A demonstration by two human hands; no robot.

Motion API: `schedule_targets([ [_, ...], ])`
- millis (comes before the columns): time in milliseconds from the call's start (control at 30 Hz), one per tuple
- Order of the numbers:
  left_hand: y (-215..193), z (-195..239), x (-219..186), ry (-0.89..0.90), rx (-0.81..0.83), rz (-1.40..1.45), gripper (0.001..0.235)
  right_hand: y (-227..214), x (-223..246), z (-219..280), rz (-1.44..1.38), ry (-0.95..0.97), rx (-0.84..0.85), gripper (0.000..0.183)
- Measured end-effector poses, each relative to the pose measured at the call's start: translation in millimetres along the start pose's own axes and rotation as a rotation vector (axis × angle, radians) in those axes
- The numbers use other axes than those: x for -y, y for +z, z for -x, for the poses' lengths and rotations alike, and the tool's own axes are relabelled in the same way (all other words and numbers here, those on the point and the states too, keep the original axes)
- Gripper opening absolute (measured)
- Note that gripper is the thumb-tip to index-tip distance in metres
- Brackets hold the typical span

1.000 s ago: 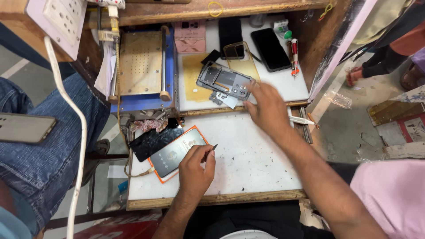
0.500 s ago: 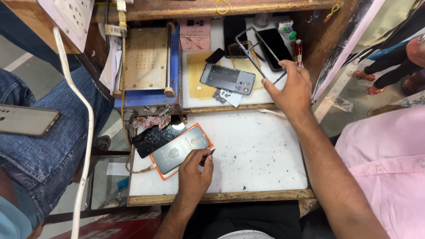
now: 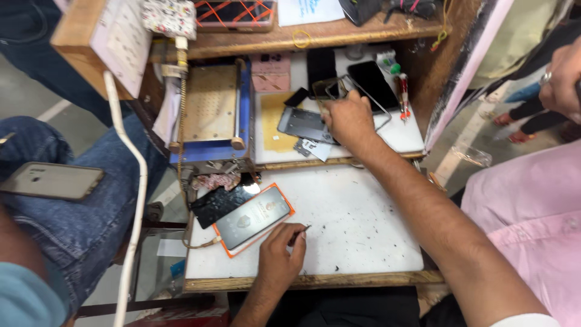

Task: The person disassembles and reassembles smartphones on a workbench. They remove back covers, handle internal components, and wipe surfaces with a cloth. Tools and spare parts are visible on the table.

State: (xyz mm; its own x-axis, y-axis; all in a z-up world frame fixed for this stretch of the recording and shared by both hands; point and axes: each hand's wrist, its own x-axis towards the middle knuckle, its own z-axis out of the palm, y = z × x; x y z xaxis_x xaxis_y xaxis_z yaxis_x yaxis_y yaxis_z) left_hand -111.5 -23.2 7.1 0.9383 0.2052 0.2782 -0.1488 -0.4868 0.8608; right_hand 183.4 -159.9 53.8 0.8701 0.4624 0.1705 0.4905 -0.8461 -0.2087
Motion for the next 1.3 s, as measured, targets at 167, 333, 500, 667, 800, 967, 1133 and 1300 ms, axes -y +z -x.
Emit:
schedule_targets([
  [167,-4.8,12.9,7.7,-0.028,-0.026,-0.022,0.011,3.6,4.7,-27.4,-0.036,0.070,0.088,0.024],
  [333,-6.8,15.6,15.0,-0.186,-0.050,0.112,0.015,-13.9,-2.9,-21.3,-0.395,0.176,0.005,0.017],
  [500,-4.5,7.7,25.1,-0.234,-0.014,0.249,0.036,-15.5,-24.7,43.5,-0.758,0.246,-0.029,0.017],
  [667,14.2,-31.5,31.4,-0.331,0.042,0.589,0.026,0.6,0.3,131.8,-1.020,0.142,0.121,0.017],
  [800,38.6,-35.3,30.9,-0.422,0.079,0.416,0.029,3.9,6.6,171.7,-0.852,0.079,0.144,0.015],
  [967,57.4,-19.5,17.6,-0.399,0.032,0.444,0.029,-9.7,1.7,184.4,-0.543,0.105,0.092,0.014],
  [1133,60.7,1.5,8.4,-0.467,-0.047,0.584,0.027,-20.6,-9.5,190.0,-0.611,0.142,-0.144,0.009],
  [1300,57.4,13.2,5.1,-0.591,0.009,0.736,0.027,-21.5,-26.3,196.3,-0.393,0.274,-0.078,0.015],
])
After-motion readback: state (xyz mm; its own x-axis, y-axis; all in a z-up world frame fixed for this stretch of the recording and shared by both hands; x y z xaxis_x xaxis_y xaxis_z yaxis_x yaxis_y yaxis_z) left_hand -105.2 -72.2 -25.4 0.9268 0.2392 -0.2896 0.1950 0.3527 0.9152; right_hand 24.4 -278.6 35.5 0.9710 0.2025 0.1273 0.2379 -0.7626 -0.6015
